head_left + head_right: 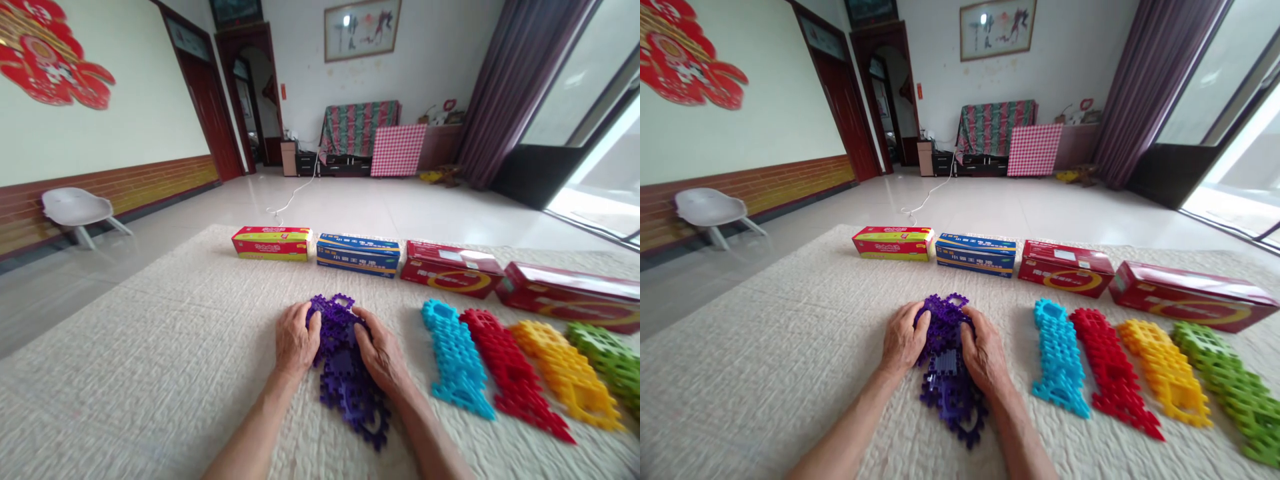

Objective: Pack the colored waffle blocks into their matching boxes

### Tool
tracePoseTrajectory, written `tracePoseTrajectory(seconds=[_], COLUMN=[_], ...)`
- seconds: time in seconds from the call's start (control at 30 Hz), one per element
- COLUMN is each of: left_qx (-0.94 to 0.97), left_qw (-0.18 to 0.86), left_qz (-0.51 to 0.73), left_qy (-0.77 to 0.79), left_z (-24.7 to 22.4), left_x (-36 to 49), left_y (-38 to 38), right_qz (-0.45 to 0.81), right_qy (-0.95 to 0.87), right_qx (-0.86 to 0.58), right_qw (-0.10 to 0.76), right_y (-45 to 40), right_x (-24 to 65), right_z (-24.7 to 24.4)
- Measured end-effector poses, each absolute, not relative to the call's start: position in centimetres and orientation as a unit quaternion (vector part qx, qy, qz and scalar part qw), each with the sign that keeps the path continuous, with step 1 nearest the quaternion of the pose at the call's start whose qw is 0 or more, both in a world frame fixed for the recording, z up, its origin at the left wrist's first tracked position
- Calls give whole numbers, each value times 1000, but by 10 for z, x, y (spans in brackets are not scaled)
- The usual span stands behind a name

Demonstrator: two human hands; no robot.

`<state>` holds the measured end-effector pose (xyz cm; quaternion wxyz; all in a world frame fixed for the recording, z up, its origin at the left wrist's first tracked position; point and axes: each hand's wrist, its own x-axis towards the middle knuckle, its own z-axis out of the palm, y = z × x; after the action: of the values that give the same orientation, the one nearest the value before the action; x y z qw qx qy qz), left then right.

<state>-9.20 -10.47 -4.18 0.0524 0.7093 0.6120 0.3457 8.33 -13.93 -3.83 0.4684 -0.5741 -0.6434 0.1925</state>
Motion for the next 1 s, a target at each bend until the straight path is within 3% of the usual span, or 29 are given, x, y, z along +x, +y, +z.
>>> tracePoseTrajectory(seconds=[0.53,1.0], left_qx=[691,718], left_qw=[58,35], left_qz=[428,387], left_qy=[579,577], left_z=[-52,-51], left_x=[-95,-92], left_y=[-95,-99], right_qz=[273,288], right_qy=[-623,-644], right_qx=[-548,-525], right_qw=[487,476], right_y=[-149,-150], right_x=[83,83], right_z=[-35,-37])
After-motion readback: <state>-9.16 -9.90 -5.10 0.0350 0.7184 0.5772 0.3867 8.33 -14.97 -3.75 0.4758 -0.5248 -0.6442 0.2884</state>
